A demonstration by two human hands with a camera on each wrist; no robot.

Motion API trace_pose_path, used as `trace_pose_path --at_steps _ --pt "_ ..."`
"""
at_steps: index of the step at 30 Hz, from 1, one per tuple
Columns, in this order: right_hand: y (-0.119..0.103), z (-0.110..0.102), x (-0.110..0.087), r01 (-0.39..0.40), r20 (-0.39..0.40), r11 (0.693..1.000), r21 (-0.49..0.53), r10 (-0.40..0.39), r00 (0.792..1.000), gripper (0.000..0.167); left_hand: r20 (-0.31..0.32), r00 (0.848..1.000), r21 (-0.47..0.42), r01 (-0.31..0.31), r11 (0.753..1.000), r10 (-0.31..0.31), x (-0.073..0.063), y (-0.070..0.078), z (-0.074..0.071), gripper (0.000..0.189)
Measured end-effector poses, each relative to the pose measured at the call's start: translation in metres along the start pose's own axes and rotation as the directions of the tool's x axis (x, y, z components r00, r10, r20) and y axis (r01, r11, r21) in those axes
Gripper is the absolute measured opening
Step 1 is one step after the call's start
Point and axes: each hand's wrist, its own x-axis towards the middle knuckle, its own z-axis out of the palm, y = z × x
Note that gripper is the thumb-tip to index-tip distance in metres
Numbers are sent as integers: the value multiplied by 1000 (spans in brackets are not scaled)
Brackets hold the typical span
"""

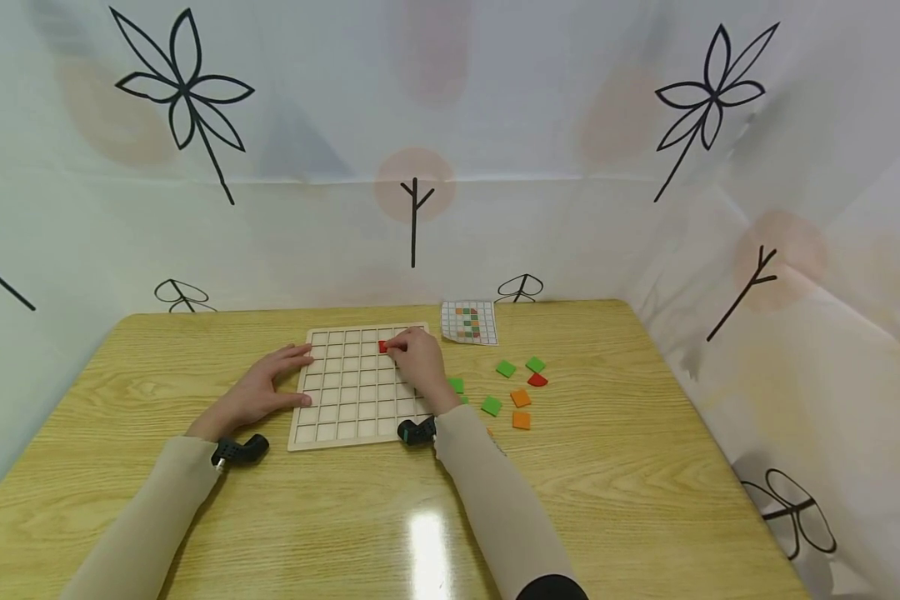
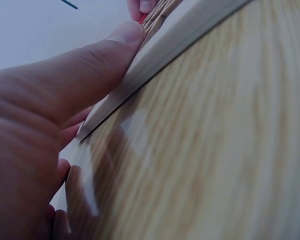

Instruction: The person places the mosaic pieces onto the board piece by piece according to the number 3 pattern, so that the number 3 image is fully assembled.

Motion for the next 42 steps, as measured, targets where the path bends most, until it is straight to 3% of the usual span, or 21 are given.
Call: trace_pose_path --at_steps 9,23,33,42 --pt "-1 0 0 -5 18 1000 -7 5 1000 15 5 1000 5 6 1000 -6 -1 1 0 74" --pt "0 -1 -1 -20 12 997 72 19 1000 13 -13 1000 5 -8 1000 8 -3 -1 0 74" --pt "-4 -1 0 -39 32 999 23 38 999 13 0 1000 -2 14 1000 -14 -3 -4 -1 75" --pt "2 -8 -2 -19 38 985 172 13 999 17 -1 1000 9 -1 1000 1 1 -4 1 75"
